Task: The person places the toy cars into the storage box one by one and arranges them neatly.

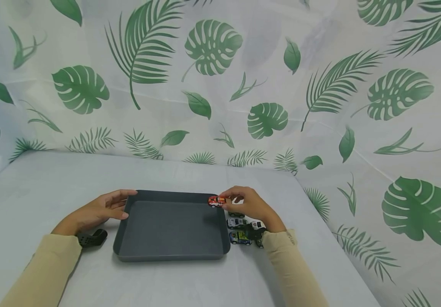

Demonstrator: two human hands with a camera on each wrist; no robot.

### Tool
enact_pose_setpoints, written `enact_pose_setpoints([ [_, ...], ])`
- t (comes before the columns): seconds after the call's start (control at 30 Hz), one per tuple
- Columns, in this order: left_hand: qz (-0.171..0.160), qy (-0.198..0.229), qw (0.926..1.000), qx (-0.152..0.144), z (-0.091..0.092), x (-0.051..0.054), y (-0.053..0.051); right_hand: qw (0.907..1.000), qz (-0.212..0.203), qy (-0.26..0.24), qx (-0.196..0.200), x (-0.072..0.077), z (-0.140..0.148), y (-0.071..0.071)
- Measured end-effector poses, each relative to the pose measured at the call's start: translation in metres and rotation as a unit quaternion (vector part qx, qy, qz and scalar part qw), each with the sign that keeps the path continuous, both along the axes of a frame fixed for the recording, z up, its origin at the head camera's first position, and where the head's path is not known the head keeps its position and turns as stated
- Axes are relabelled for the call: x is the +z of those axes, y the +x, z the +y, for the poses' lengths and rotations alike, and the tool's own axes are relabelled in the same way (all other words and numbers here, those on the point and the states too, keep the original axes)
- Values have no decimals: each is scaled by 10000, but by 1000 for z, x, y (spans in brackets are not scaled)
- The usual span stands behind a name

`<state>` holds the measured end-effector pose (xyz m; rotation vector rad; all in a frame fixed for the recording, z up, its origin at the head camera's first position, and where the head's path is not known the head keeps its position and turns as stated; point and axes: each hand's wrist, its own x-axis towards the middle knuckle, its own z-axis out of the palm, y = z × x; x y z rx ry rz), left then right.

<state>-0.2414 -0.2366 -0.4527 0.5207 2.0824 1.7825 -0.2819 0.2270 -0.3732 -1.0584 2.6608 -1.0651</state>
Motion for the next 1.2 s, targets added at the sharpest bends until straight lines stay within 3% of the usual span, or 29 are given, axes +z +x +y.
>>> enact_pose_setpoints([
  [1.2,-96,16,9999,54,1,1,1,9997,-142,-80,198,0,-43,2],
])
